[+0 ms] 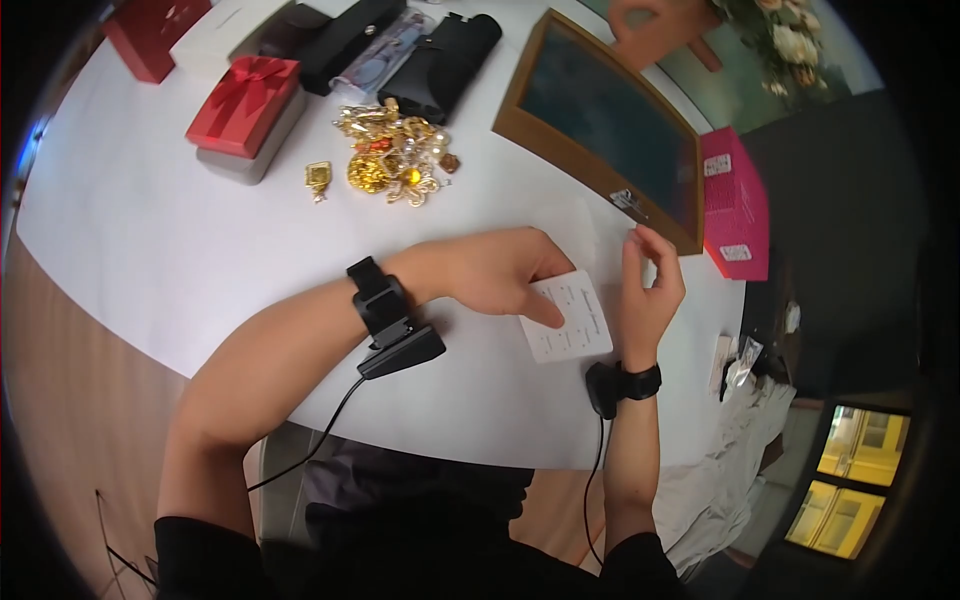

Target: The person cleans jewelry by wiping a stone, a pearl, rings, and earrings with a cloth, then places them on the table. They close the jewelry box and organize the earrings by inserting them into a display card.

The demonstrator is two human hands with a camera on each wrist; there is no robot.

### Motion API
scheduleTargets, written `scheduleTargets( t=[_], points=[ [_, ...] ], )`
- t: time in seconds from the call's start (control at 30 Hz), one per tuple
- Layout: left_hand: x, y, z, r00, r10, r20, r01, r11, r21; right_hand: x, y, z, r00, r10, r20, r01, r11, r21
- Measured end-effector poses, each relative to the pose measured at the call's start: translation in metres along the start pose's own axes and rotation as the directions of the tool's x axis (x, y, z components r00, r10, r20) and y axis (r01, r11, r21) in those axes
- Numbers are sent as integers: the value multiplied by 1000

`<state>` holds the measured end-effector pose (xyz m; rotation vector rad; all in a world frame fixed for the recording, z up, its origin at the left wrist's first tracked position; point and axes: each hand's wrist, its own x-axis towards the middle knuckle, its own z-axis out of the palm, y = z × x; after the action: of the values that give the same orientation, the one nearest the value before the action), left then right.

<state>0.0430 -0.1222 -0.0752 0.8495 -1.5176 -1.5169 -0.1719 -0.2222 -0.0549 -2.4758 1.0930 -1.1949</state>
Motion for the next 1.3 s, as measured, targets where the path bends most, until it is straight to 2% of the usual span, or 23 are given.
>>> scheduleTargets(
  t=[0.03,0.07,0.1,0.13,0.17,0.2,0.23,0.3,0.43,0.5,0.63,0.7,0.73,0.8,0.83,0.9,0.93,0.97,1.03,1.1,1.17,1.23,1.3],
  points=[
    [-1,-1,-2,1000,8,-20,-8,1000,-2,4,-5,0,993,39,112,-49,995,83],
    [-1,-2,-4,999,-2,43,5,998,-64,9,-10,2,972,72,224,-110,981,157],
    [-2,-3,-6,994,-9,112,23,992,-126,15,-18,4,971,64,232,-103,982,160],
    [-4,-4,-9,994,-6,106,20,991,-129,23,-28,9,914,22,404,-116,971,209],
    [-4,-5,-12,984,25,177,1,989,-148,29,-35,16,829,-26,559,-139,958,252],
    [-4,-5,-14,967,58,248,-16,986,-167,33,-37,26,765,-34,643,-200,937,287],
    [-3,-8,-15,967,60,247,-19,986,-168,36,-42,37,764,-35,644,-198,937,286],
    [-3,-12,-16,905,87,417,55,946,-318,39,-55,60,669,-69,740,-310,879,362],
    [-8,-8,-18,887,46,459,92,957,-275,45,-74,95,670,-92,737,-280,888,365],
    [-6,-9,-19,858,53,511,111,952,-285,44,-75,107,744,-177,645,-124,911,394],
    [-8,-6,-20,854,52,518,118,950,-289,40,-74,120,797,-199,570,-54,917,396],
    [-9,-1,-21,889,5,458,71,986,-148,40,-72,122,814,-268,515,18,898,439],
    [-8,-2,-20,879,-12,477,88,986,-138,40,-70,122,828,-250,502,5,898,439],
    [-10,-5,-20,897,49,439,92,952,-294,40,-67,121,811,-311,495,29,867,498],
    [-13,0,-21,886,28,462,112,955,-274,40,-66,120,831,-296,472,25,866,499],
    [-24,12,-20,969,-70,237,107,983,-148,37,-63,118,822,-122,556,-213,840,499],
    [-32,18,-24,982,-127,143,142,984,-104,37,-59,119,751,-28,660,-415,756,505],
    [-40,19,-31,991,-125,43,127,990,-60,36,-58,120,772,-7,636,-416,751,513],
    [-62,23,-37,973,-197,-118,174,968,-181,34,-58,121,861,-27,508,-358,676,644],
    [-76,24,-35,942,-252,-220,180,937,-300,35,-59,115,855,24,517,-392,683,616],
    [-83,22,-30,947,-204,-247,125,945,-302,34,-58,118,832,101,545,-494,582,646],
    [-86,21,-20,877,-182,-445,45,953,-301,35,-60,116,815,108,569,-511,598,618],
    [-89,17,-17,829,-223,-512,37,936,-349,38,-65,113,803,134,580,-549,543,635]
  ],
)
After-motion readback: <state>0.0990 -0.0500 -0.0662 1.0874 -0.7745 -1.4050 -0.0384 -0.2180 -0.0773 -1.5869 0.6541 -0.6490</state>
